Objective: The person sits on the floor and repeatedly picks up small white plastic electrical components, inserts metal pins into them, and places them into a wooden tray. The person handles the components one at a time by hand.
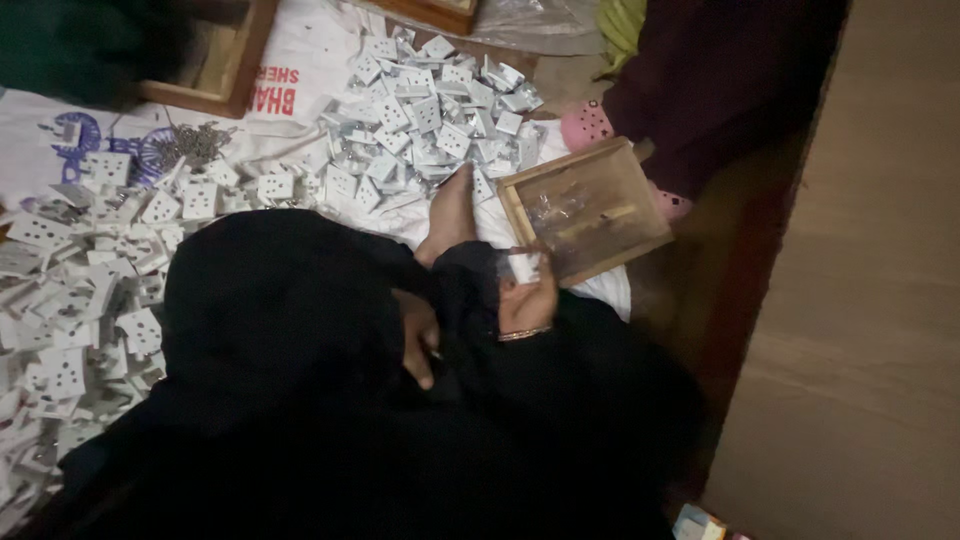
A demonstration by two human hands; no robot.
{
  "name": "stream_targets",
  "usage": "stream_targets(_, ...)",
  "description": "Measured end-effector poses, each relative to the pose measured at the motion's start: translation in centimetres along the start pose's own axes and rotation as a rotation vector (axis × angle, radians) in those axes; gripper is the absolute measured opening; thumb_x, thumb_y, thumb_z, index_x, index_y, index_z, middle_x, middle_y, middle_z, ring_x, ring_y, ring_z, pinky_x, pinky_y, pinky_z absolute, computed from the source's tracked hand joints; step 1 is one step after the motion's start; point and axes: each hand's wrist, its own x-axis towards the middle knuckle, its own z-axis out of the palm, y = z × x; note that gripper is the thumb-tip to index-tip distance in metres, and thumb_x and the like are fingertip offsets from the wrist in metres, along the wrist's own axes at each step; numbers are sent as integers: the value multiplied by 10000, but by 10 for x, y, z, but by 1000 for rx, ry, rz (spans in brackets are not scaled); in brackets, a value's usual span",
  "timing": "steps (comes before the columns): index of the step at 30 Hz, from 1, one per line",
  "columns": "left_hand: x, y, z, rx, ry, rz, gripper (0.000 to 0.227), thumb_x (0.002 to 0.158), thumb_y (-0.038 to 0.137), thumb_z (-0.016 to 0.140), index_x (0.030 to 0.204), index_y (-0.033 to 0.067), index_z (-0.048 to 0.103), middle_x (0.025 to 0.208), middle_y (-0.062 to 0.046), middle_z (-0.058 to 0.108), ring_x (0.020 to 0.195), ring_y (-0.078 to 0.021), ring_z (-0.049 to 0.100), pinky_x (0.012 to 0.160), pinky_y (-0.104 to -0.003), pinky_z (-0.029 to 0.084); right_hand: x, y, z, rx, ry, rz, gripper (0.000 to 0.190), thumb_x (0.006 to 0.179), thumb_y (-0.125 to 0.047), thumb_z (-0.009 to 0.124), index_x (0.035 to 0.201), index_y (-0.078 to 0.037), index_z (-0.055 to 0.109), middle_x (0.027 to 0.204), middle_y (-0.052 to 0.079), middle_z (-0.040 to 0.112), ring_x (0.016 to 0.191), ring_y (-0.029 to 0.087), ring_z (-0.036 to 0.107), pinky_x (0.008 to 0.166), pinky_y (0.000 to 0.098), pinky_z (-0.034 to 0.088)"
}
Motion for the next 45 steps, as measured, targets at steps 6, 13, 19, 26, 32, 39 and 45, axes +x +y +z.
stream_targets(6, 16, 37, 1, 66, -329, -61, 690, 828, 682, 696, 1268, 150, 680, 1204, -94, 690, 1149, -270, 638, 949, -414, 507, 10, 1, -26, 264, 3, 23, 352, 988, -169, 612, 1315, -63, 534, 1100, 113, 691, 890, 190, 648, 720, 307, 514)
stream_targets(13, -6, 25, -2, -79, 1059, 31, 657, 763, 461, 824, 1308, 143, 644, 1169, -173, 699, 1079, -374, 675, 899, -457, 530, 11, 24, -29, -207, -8, 30, 333, 955, -38, 662, 1253, -42, 515, 1102, 99, 656, 936, 185, 664, 769, 307, 558)
stream_targets(19, 30, -8, -7, -186, 1211, 49, 507, 801, 223, 813, 1283, 138, 680, 1223, -133, 713, 1089, -335, 697, 909, -415, 553, 9, 55, -43, -312, -260, 52, 380, 925, 32, 648, 1275, -17, 507, 1068, 106, 663, 906, 169, 654, 758, 288, 562)
stream_targets(26, 65, -48, -5, -567, 1255, 158, 357, 887, 158, 756, 1238, 112, 707, 1129, -120, 753, 986, -234, 753, 862, -350, 576, 9, 41, -30, -625, -169, 284, 462, 979, -268, 624, 1370, -55, 498, 1100, 63, 714, 793, 120, 690, 605, 219, 476)
stream_targets(32, 89, -65, 2, -549, 1330, 61, 228, 892, 139, 770, 1104, 60, 740, 1002, -128, 774, 901, -208, 745, 800, -326, 571, 2, 24, -16, -616, -171, 468, 443, 973, -253, 548, 1386, -97, 516, 1115, 85, 720, 811, 176, 733, 648, 269, 494)
stream_targets(39, 106, -72, 6, -934, 1253, 120, 190, 918, 110, 703, 1090, 42, 746, 931, -101, 797, 827, -155, 742, 768, -305, 590, 10, 52, -64, -379, -325, 418, 369, 905, -60, 507, 1273, -53, 531, 1357, 133, 630, 1175, 229, 651, 969, 403, 561)
stream_targets(45, 94, -61, 6, -455, 1304, 224, 190, 866, 151, 798, 1021, 65, 729, 924, -143, 769, 854, -259, 748, 758, -353, 570, 48, 84, -82, -495, 1, 775, 290, 954, -308, 467, 1192, -144, 494, 1127, 127, 605, 848, 302, 685, 697, 529, 578)
